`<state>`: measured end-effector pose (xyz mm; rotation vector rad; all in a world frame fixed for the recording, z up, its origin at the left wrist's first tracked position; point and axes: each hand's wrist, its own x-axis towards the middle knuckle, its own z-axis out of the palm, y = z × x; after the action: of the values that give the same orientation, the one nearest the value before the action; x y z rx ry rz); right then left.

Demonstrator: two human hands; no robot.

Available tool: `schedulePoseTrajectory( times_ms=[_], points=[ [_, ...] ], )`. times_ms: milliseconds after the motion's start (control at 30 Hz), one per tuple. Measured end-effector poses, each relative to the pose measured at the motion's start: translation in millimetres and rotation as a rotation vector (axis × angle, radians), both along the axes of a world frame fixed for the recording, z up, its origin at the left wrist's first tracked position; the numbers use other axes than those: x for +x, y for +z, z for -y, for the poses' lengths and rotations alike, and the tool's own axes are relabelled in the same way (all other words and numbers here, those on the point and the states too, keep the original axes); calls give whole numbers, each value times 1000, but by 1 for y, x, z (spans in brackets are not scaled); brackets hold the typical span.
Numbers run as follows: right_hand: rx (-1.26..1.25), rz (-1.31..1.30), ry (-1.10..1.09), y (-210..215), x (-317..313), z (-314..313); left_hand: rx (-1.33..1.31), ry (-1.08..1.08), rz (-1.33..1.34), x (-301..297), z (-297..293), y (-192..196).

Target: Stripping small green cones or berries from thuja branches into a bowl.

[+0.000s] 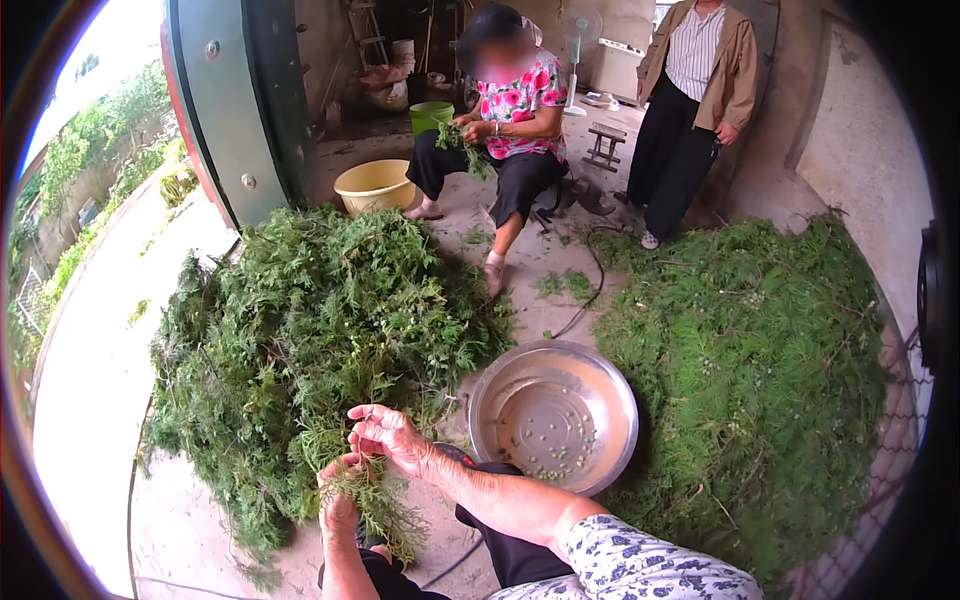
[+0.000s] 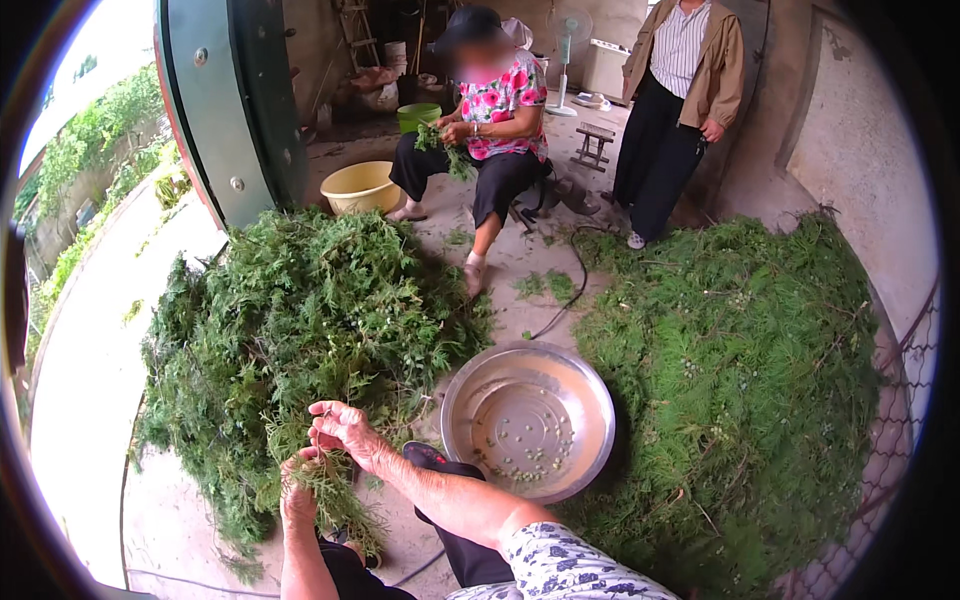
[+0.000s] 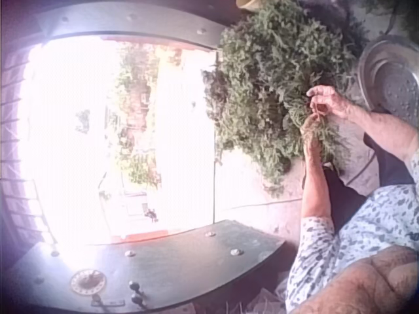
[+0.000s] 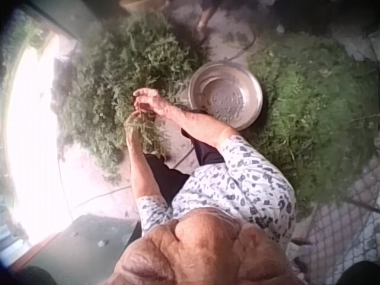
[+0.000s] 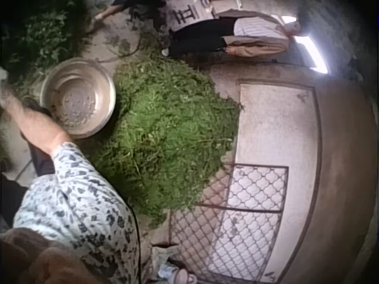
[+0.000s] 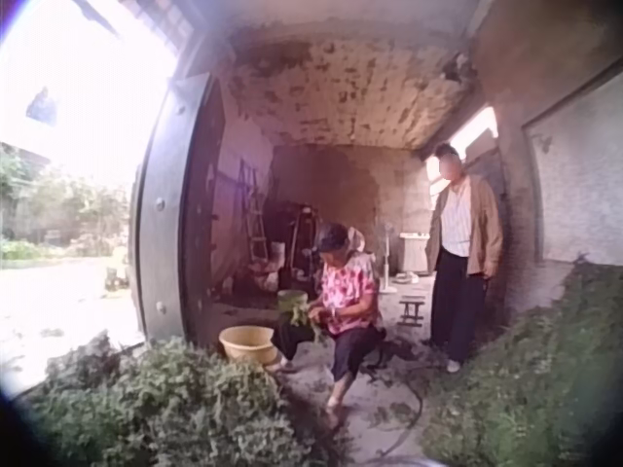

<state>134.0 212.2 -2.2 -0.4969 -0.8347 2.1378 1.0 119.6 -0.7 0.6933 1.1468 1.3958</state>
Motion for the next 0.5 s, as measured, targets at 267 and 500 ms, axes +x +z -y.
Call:
schedulePoseTrajectory(
  times_ms=[267,500],
  points=[
    [88,139,-218,-2,6,1,-82,-33,160,13,-9,4],
    [4,159,-321,4,12,-11,-26,-50,0,1,1,-11]
  ],
)
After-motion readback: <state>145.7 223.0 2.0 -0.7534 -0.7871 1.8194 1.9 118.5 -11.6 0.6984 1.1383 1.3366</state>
